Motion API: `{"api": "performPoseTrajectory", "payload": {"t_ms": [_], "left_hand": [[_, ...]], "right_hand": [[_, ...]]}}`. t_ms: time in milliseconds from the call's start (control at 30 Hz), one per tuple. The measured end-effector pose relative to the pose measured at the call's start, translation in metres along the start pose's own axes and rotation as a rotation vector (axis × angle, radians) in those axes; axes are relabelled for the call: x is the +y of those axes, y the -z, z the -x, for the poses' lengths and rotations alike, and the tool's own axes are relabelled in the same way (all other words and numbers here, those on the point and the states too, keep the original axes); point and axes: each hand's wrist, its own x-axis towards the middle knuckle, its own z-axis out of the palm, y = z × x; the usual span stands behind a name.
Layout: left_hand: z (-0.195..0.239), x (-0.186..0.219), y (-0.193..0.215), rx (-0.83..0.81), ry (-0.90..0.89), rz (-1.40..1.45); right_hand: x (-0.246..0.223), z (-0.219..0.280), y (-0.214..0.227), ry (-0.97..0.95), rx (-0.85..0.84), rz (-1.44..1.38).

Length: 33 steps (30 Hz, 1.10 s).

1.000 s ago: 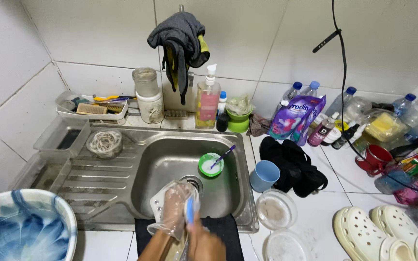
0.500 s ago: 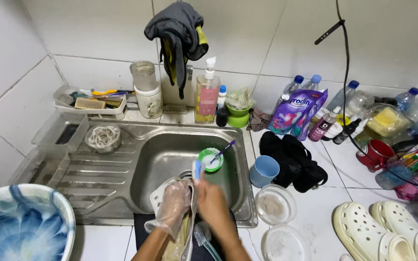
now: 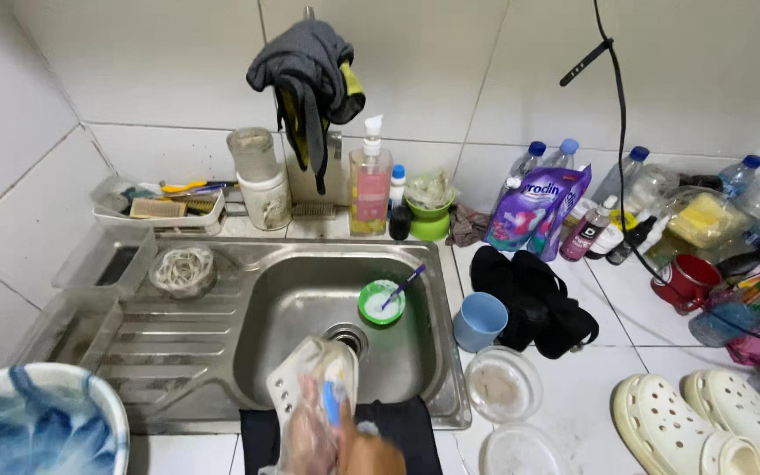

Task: The person cleans a beige high-top sneaker in a sink. They pour water into the shoe, scrub the interior and exterior with a blue brush, and rinse it repeatedly.

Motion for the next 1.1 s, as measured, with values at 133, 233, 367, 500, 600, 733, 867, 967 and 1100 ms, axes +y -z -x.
{"api": "performPoseTrajectory", "payload": {"t_ms": [133, 233, 367, 500, 600, 733, 867, 967, 1100], "left_hand": [[0.035, 0.053, -0.020, -0.351, 0.344, 0.944], [0.027, 0.042, -0.013, -0.328, 0.256, 0.947], [0.015, 0.027, 0.001, -0.240, 0.412, 0.791], [0.015, 0.019, -0.012, -0.160, 0.335, 0.997], [0.050, 0.082, -0.023, -0.233, 0.366, 1.028], [0.026, 0.041, -0.014, -0.278, 0.423, 0.993], [0.027, 0.048, -0.019, -0.198, 0.360, 1.042], [0.036, 0.064, -0.023, -0.055, 0.361, 1.001], [0.023, 0.054, -0.021, -0.095, 0.403, 1.012]], "right_hand": [[-0.033, -0.009, 0.070, 0.271, 0.321, -0.040], [-0.045, 0.011, 0.099, 0.281, 0.298, -0.109], [-0.013, 0.010, -0.017, 0.117, 0.690, 0.137], [-0.022, -0.010, 0.053, 0.220, 0.521, 0.141], [-0.036, -0.009, 0.102, 0.215, 0.231, -0.171], [-0.002, -0.008, 0.033, 0.062, 0.215, -0.096], [-0.006, -0.013, 0.063, 0.089, 0.176, -0.103], [-0.001, -0.060, 0.073, 0.212, 0.214, -0.389], [0.017, -0.023, 0.039, 0.001, 0.068, -0.404]]}}
